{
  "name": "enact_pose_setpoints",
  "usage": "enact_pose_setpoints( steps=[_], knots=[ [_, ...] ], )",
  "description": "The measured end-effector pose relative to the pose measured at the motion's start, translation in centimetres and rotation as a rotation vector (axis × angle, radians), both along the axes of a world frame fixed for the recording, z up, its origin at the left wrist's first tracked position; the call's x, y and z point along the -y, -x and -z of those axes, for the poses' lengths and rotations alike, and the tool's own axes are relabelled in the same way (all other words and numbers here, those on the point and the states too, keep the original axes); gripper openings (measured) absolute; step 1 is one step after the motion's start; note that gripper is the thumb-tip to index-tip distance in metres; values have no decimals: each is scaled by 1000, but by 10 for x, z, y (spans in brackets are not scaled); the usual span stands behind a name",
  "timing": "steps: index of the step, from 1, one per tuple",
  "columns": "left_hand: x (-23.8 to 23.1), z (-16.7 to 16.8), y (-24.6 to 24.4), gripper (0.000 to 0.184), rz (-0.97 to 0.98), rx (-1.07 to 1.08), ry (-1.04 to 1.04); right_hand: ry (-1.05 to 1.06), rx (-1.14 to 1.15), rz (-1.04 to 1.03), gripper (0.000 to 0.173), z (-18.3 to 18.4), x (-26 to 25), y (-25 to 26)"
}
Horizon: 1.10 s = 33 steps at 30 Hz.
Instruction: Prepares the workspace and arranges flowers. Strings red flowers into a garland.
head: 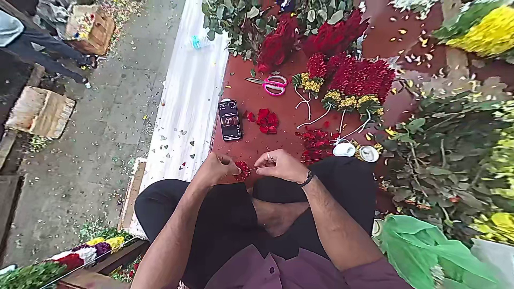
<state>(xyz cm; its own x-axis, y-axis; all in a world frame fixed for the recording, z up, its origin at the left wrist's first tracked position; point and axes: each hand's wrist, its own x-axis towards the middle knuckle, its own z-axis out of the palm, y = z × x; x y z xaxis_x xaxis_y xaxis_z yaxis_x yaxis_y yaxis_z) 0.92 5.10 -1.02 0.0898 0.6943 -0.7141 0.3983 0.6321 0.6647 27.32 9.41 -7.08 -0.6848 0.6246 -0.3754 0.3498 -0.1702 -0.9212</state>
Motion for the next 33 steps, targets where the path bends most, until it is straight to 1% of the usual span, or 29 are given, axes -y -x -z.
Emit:
enact_pose_setpoints(
  steps=[1,2,4,5,7,8,9,10,11,12,13,15,16,17,19,20,22,24,26,28,29,31,33],
  knots=[
    [-1,-2,2,17,-2,-25,7,-27,-46,13,12,-4,-3,-2],
    [-4,-5,4,17,-3,-60,13,-35,-97,2,8,-9,-6,-3],
    [-10,-11,3,16,44,-189,8,-23,-180,-73,10,-17,-4,-2],
    [-13,-16,1,15,125,-293,7,-12,-231,-104,11,-21,-1,0],
    [-19,-35,-12,17,391,-478,7,-25,-353,-103,13,-33,4,3],
    [-21,-50,-23,18,570,-523,10,-47,-413,-64,12,-39,4,5],
    [-21,-67,-36,20,745,-518,20,-66,-462,-15,11,-43,3,5],
    [-23,-84,-49,19,862,-460,10,-63,-506,33,8,-44,0,6],
    [-23,-99,-59,17,910,-378,-47,-27,-546,71,6,-42,-3,7],
    [-24,-111,-66,16,877,-270,-135,42,-584,109,3,-39,-5,8],
    [-26,-116,-69,13,779,-175,-253,118,-611,158,4,-36,-4,8],
    [-31,-113,-73,10,528,-92,-438,269,-581,278,10,-42,11,1],
    [-34,-110,-73,9,406,-102,-493,287,-645,303,13,-39,18,-1],
    [-37,-104,-72,10,301,-143,-531,281,-680,275,17,-40,18,2],
    [-39,-89,-63,13,158,-281,-564,192,-722,146,8,-33,11,5],
    [-39,-80,-55,15,127,-352,-537,145,-718,111,8,-33,6,3],
    [-35,-63,-31,18,132,-393,-408,75,-642,109,10,-35,-2,-5],
    [-28,-50,-9,21,236,-312,-223,53,-499,114,11,-31,-9,-13],
    [-20,-43,4,22,336,-209,-77,81,-307,66,13,-24,-18,-23],
    [-12,-38,8,21,391,-159,-34,116,-39,32,15,-10,-32,-31],
    [-8,-34,8,22,397,-149,-26,86,119,45,16,0,-42,-34],
    [-6,-25,7,21,384,-134,-30,-41,424,119,16,31,-69,-34],
    [-6,-13,5,20,359,-137,-25,-143,651,179,23,64,-92,-30]
  ],
)
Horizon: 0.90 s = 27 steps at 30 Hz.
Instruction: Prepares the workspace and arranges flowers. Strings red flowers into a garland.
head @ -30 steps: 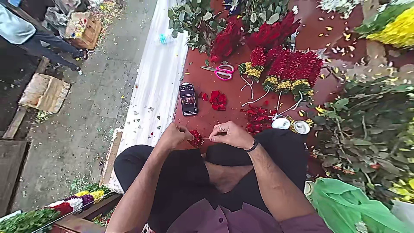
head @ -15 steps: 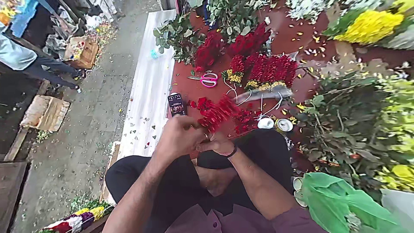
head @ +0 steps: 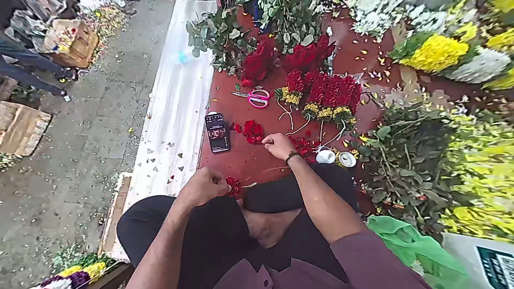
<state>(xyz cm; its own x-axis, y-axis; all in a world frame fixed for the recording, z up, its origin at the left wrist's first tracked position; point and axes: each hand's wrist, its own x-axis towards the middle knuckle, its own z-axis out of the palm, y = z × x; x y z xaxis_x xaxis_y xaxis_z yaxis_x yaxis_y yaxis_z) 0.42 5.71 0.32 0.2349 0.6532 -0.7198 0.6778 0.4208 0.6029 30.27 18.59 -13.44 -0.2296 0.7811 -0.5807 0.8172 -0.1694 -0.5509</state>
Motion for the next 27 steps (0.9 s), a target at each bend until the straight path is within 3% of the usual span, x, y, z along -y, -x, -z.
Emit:
enact_pose_setpoints(
  steps=[6,9,14,19,22,27],
  knots=[
    [6,18,2,21,-12,-49,24,-68,186,24,41,55,-20,24],
    [6,15,1,21,-33,-65,25,-53,123,64,26,54,-17,20],
    [5,12,-4,21,-27,-57,13,20,-109,259,17,28,-11,11],
    [8,10,-4,21,-24,-64,5,-168,-320,370,15,-15,5,12],
    [10,11,-4,22,-31,-37,-5,-170,-524,432,37,-40,25,14],
    [10,11,-7,22,-6,-41,18,-31,-672,503,14,-51,37,18]
  ],
)
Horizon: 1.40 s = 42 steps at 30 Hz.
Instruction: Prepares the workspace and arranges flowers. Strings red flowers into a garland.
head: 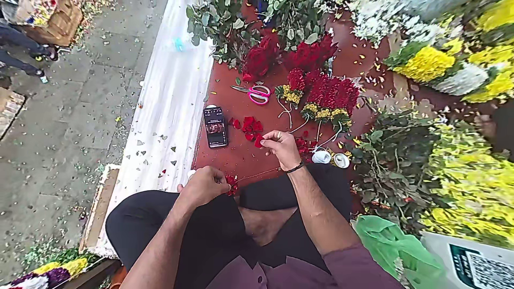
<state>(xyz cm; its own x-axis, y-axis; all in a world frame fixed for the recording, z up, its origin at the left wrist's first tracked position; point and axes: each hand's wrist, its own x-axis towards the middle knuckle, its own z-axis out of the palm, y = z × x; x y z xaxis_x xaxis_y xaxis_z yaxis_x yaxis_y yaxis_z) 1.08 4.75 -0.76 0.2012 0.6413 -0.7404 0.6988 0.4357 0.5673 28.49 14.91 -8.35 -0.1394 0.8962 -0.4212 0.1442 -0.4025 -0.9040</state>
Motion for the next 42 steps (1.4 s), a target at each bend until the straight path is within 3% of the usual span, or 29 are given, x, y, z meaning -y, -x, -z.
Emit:
enact_pose_setpoints(
  steps=[12,16,22,31,39,42],
  knots=[
    [-1,6,1,23,-8,-6,28,-32,-38,-102,24,0,5,6],
    [0,8,2,22,-44,-9,16,-150,-26,-175,31,7,2,6],
    [-1,3,2,23,-112,-24,6,-217,15,-152,12,-21,23,14],
    [1,8,1,19,-228,138,-86,74,-346,-21,56,-52,78,48],
    [0,3,-3,18,-171,191,-112,177,-112,-107,68,-40,88,62],
    [1,5,-4,14,-177,200,-101,153,-34,-184,88,-35,85,57]
  ],
)
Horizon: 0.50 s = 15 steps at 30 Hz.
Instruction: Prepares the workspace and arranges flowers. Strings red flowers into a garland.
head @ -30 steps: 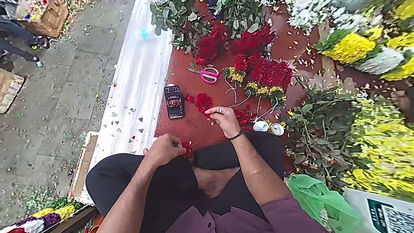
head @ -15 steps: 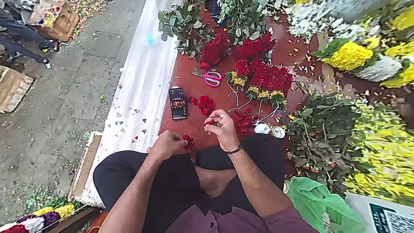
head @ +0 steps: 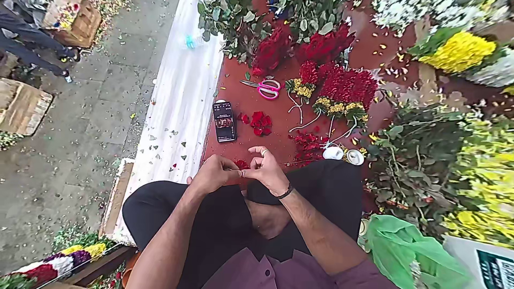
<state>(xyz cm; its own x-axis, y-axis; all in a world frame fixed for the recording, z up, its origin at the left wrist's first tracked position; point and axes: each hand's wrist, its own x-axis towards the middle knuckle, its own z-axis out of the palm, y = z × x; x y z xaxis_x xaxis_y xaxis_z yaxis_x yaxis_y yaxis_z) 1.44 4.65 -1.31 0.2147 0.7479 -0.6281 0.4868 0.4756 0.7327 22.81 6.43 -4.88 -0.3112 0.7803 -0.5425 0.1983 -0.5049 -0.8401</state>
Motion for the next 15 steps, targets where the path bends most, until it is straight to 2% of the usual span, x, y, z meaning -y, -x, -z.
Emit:
enact_pose_setpoints(
  steps=[2,4,7,9,11,14,15],
  knots=[
    [-1,0,0,12,-13,10,18,-39,-19,-70,101,3,-7,-12],
    [-1,0,1,12,-32,4,38,-124,-25,-173,106,3,-18,-26],
    [-2,-3,3,13,-47,3,67,-227,15,-428,104,9,-29,-36],
    [-3,-5,5,14,-45,8,71,-197,-40,-548,98,21,-27,-34],
    [-5,-7,7,15,-45,-12,84,-162,-66,-575,78,28,-25,-35],
    [-8,-16,14,16,-61,-81,112,-229,-93,-502,23,21,-34,-43],
    [-10,-20,17,16,-65,-112,116,-253,-133,-482,15,15,-37,-45]
  ],
)
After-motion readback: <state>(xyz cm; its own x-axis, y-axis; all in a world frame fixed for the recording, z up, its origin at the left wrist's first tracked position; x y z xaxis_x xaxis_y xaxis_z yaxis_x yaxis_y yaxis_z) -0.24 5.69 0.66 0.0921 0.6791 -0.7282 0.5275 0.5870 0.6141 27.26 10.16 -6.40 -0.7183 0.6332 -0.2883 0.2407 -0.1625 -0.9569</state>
